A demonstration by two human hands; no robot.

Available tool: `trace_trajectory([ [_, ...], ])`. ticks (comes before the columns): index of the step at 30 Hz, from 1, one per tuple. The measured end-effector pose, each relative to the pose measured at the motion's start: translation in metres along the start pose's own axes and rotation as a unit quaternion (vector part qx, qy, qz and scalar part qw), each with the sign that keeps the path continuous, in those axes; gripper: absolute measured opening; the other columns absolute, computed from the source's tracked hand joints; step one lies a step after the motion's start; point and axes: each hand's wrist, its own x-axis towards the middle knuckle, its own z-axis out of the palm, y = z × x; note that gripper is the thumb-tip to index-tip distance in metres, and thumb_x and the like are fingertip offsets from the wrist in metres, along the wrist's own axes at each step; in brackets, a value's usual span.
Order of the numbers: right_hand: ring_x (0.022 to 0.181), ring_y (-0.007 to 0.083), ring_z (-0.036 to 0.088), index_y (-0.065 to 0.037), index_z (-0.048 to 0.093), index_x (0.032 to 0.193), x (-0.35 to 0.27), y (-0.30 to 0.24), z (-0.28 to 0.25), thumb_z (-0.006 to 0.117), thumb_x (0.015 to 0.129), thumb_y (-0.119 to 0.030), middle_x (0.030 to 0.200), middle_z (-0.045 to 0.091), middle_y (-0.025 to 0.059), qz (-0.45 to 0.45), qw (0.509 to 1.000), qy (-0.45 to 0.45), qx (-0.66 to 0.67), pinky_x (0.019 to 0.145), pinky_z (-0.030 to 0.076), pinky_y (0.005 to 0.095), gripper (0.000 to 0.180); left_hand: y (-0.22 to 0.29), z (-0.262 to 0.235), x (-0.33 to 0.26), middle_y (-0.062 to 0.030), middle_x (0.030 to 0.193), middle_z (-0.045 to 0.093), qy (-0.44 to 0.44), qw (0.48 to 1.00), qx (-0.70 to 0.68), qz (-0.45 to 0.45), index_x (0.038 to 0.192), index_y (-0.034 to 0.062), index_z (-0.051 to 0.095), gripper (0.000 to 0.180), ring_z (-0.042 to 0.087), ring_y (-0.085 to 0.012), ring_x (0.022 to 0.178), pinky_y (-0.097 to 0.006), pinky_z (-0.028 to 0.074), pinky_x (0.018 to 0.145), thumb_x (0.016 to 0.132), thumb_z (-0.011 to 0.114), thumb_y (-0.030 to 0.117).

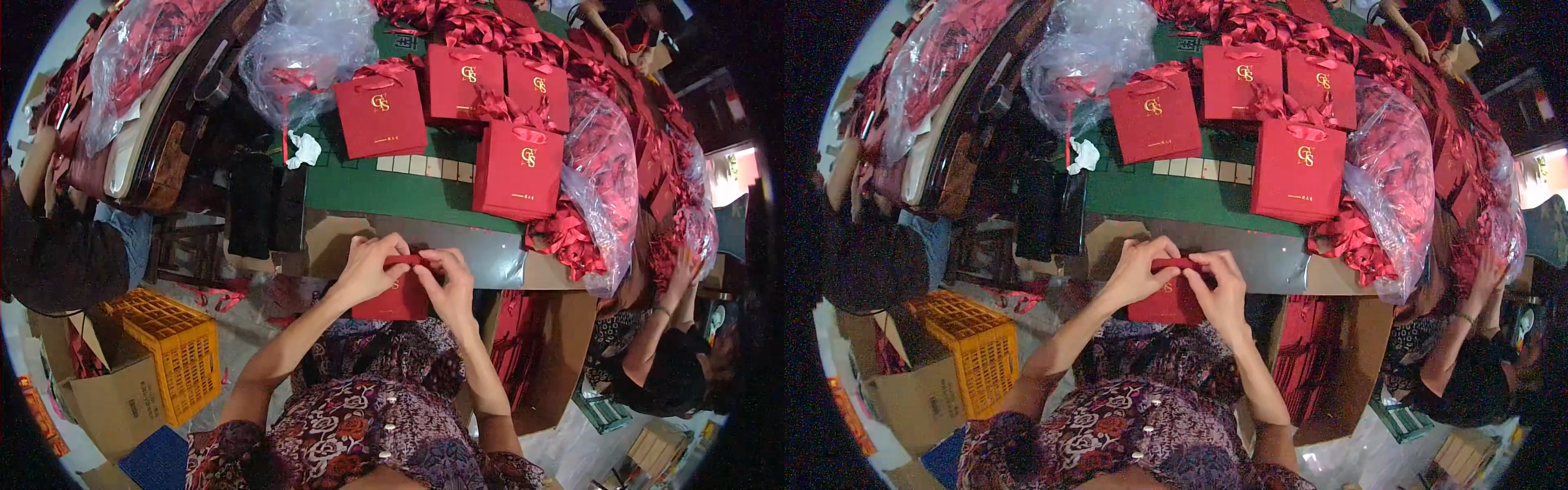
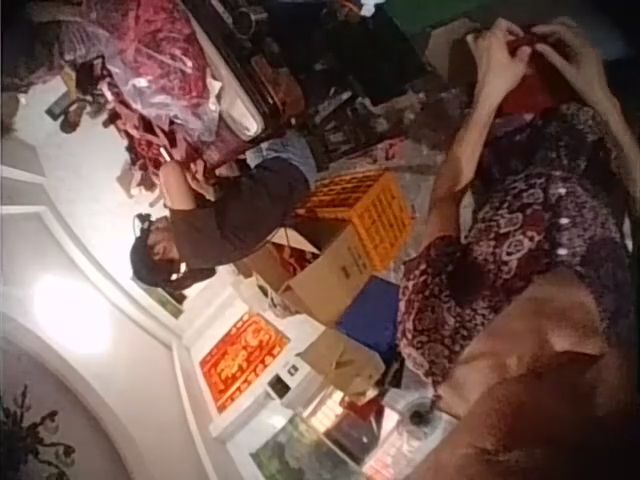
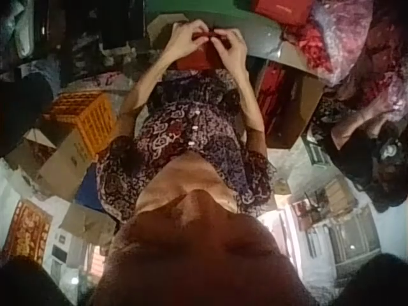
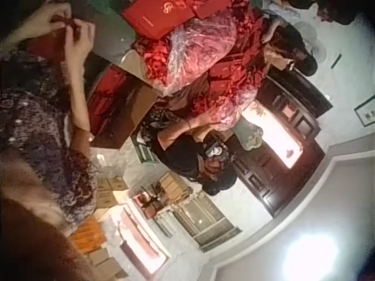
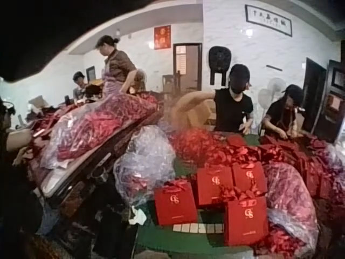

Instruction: The person assembles paper gift bags by attaching ribbon handles to them, then folds the bags by hand.

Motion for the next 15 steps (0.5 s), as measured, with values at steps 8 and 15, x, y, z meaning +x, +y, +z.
trace_trajectory([
  [8, 0.089, 0.0284, 0.061, -0.003, 0.069, 0.088, 0.023, 0.019, -0.026, 0.070, 0.082, -0.009, 0.089, 0.063, 0.0109, 0.026, 0.991, -0.132, 0.015, 0.082, 0.048, 0.0361, 0.009, 0.026, -0.006, -0.003, -0.0018, 0.080, 0.064, 0.029, 0.986, 0.103, 0.131, 0.087, 0.0131, 0.061, 0.014, 0.058, -0.0229, 0.082, -0.040, 0.034, 0.087, 0.077, 0.071, 0.013],
  [15, 0.086, 0.0218, 0.058, -0.002, 0.063, 0.101, 0.034, 0.018, -0.036, 0.065, 0.084, 0.000, 0.092, 0.057, 0.0093, -0.016, 0.966, -0.252, 0.049, 0.075, 0.047, 0.0308, 0.017, 0.025, -0.005, -0.003, 0.0014, 0.080, 0.059, 0.054, 0.949, 0.207, 0.232, 0.087, 0.0154, 0.065, 0.008, 0.055, -0.0198, 0.087, -0.041, 0.034, 0.093, 0.080, 0.067, 0.013],
])
